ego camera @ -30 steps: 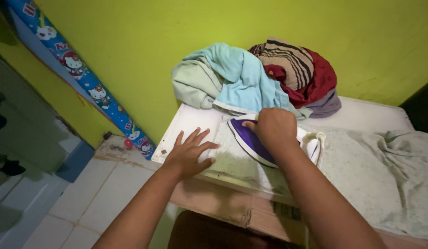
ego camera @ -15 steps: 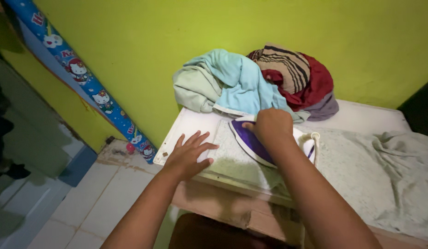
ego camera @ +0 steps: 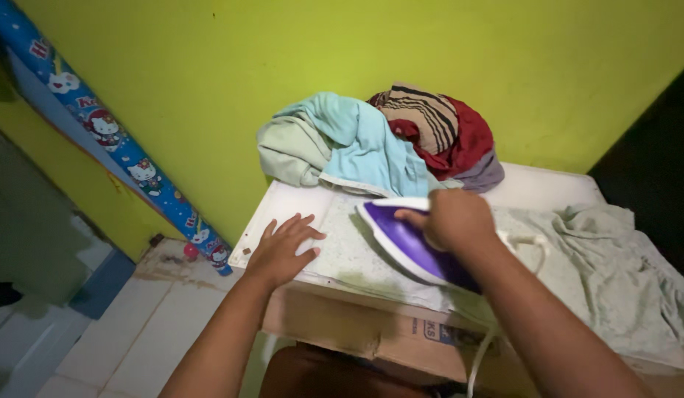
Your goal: The person irons a light-colored patterned cloth on a makeshift ironing board. They use a purple and white iron to smooth the fabric, moving it back and forth across the surface. The person occasionally adjusts the cloth with their left hand to ensure even coverage.
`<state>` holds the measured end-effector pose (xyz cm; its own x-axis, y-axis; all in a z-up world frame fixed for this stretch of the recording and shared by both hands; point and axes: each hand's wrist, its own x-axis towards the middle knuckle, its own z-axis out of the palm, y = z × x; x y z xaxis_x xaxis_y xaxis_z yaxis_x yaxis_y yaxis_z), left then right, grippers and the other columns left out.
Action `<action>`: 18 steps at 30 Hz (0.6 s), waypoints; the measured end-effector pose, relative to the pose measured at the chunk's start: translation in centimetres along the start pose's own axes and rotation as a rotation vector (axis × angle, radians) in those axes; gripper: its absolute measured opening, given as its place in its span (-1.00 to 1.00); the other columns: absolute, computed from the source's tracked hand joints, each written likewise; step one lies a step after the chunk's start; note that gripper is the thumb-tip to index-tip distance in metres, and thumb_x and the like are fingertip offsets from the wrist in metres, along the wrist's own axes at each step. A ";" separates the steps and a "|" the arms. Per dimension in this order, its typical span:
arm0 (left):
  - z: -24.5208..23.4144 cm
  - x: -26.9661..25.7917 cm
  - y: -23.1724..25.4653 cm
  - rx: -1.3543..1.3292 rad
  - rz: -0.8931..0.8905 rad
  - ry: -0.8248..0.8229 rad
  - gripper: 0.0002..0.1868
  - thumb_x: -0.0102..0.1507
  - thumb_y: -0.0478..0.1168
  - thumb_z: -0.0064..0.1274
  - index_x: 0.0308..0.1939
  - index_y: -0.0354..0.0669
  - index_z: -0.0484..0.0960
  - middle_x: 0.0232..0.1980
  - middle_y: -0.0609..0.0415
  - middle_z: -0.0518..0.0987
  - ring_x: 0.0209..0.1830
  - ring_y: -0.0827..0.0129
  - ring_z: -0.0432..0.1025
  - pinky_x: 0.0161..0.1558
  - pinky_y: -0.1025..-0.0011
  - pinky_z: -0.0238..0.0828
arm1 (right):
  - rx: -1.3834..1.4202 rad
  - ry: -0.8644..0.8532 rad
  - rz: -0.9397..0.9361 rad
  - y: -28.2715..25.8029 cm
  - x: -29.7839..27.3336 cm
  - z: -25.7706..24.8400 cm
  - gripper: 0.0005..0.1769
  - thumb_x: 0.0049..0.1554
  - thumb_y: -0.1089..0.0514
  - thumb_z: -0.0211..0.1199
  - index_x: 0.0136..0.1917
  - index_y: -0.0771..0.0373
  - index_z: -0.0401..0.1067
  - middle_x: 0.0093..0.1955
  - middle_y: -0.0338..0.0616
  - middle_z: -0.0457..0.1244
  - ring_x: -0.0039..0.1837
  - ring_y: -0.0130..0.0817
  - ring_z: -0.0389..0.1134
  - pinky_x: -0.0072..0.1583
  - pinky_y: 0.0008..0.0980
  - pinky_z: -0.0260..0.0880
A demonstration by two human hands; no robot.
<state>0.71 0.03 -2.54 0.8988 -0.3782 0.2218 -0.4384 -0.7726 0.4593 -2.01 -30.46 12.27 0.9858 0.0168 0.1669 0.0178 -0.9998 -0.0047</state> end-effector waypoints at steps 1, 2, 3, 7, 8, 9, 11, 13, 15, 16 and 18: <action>0.2 0.1 -0.1 -0.020 -0.018 0.019 -0.69 0.26 0.07 0.07 0.05 0.19 0.63 0.54 0.18 0.32 0.62 0.25 0.03 0.55 0.00 -0.30 | 0.044 -0.013 0.062 0.4 -0.1 -0.9 -0.21 -0.05 -0.59 0.27 -0.19 0.23 0.57 -0.27 0.10 0.38 -0.15 0.07 0.46 -0.07 0.01 0.44; 0.3 0.1 -0.1 -0.039 -0.036 0.038 -0.71 0.28 0.08 0.07 0.01 0.16 0.63 0.52 0.18 0.35 0.62 0.26 0.05 0.55 0.01 -0.27 | 0.001 -0.008 0.053 0.9 -0.4 -1.7 -0.20 -0.05 -0.60 0.25 -0.19 0.23 0.58 -0.26 0.09 0.39 -0.14 0.06 0.46 -0.06 0.00 0.45; 0.4 0.1 -0.2 -0.037 -0.029 0.053 -0.71 0.26 0.06 0.10 0.00 0.13 0.62 0.51 0.16 0.35 0.61 0.25 0.06 0.55 0.02 -0.26 | -0.039 -0.003 0.045 1.3 -0.6 -2.4 -0.20 -0.04 -0.61 0.24 -0.19 0.22 0.58 -0.26 0.08 0.39 -0.13 0.05 0.46 -0.04 -0.01 0.45; 0.2 0.2 -0.3 -0.099 -0.057 0.094 -0.65 0.21 -0.04 0.14 0.07 0.11 0.56 0.49 0.10 0.36 0.55 0.24 0.12 0.54 0.06 -0.23 | -0.131 0.016 -0.025 2.6 -1.2 -3.4 -0.17 -0.05 -0.63 0.23 -0.21 0.24 0.57 -0.29 0.05 0.39 -0.14 0.04 0.46 -0.04 -0.03 0.45; 0.1 0.2 -0.3 -0.132 -0.081 0.098 -0.60 0.20 -0.07 0.13 0.12 0.12 0.54 0.49 0.09 0.36 0.53 0.24 0.14 0.54 0.08 -0.22 | -0.152 -0.012 -0.035 2.7 -1.2 -3.3 -0.16 -0.05 -0.64 0.21 -0.21 0.23 0.56 -0.29 0.05 0.39 -0.15 0.04 0.46 -0.04 -0.04 0.46; 0.2 0.3 -0.2 -0.131 -0.085 0.097 -0.59 0.20 -0.08 0.12 0.14 0.14 0.54 0.49 0.11 0.37 0.54 0.25 0.15 0.55 0.09 -0.22 | -0.173 -0.040 -0.048 2.7 -1.2 -3.0 -0.16 -0.05 -0.65 0.20 -0.20 0.23 0.55 -0.29 0.05 0.39 -0.16 0.04 0.47 -0.05 -0.04 0.46; 0.2 0.3 -0.2 -0.129 -0.094 0.096 -0.57 0.22 -0.11 0.11 0.19 0.19 0.55 0.48 0.14 0.39 0.55 0.28 0.15 0.55 0.11 -0.21 | -0.194 -0.078 -0.093 2.5 -1.3 -2.2 -0.15 -0.04 -0.66 0.18 -0.22 0.23 0.54 -0.30 0.06 0.38 -0.17 0.05 0.47 -0.05 -0.04 0.47; 0.3 0.3 -0.3 -0.127 -0.095 0.082 -0.55 0.23 -0.11 0.11 0.23 0.22 0.53 0.48 0.16 0.38 0.57 0.28 0.12 0.55 0.11 -0.24 | -0.191 -0.096 -0.159 2.0 -1.3 -1.2 -0.14 -0.05 -0.66 0.18 -0.26 0.24 0.54 -0.29 0.08 0.38 -0.16 0.06 0.46 -0.04 -0.04 0.46; 0.3 0.3 -0.5 -0.135 -0.097 0.072 -0.53 0.25 -0.12 0.10 0.26 0.24 0.52 0.48 0.19 0.38 0.57 0.29 0.11 0.56 0.12 -0.25 | -0.167 -0.090 -0.234 1.1 -1.1 -0.4 -0.12 -0.07 -0.66 0.20 -0.28 0.27 0.54 -0.28 0.10 0.37 -0.16 0.06 0.45 -0.05 -0.02 0.45; 0.3 0.3 -0.6 -0.143 -0.098 0.070 -0.52 0.25 -0.13 0.09 0.28 0.25 0.51 0.48 0.20 0.38 0.57 0.30 0.11 0.56 0.13 -0.25 | -0.155 -0.087 -0.271 0.5 -1.0 0.1 -0.11 -0.09 -0.66 0.21 -0.29 0.29 0.55 -0.28 0.11 0.37 -0.16 0.06 0.44 -0.05 -0.01 0.44; 0.5 0.5 -0.7 -0.161 -0.108 0.065 -0.52 0.27 -0.18 0.05 0.28 0.26 0.51 0.48 0.22 0.39 0.58 0.32 0.10 0.56 0.14 -0.25 | -0.149 -0.112 -0.315 -1.1 -0.8 0.9 -0.11 -0.08 -0.66 0.22 -0.27 0.29 0.55 -0.27 0.12 0.37 -0.15 0.08 0.44 -0.05 -0.01 0.44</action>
<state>1.52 0.13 -3.21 0.9412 -0.2594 0.2166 -0.3379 -0.7137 0.6136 -2.62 -29.38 11.23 0.9483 0.3162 0.0286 0.3067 -0.9356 0.1749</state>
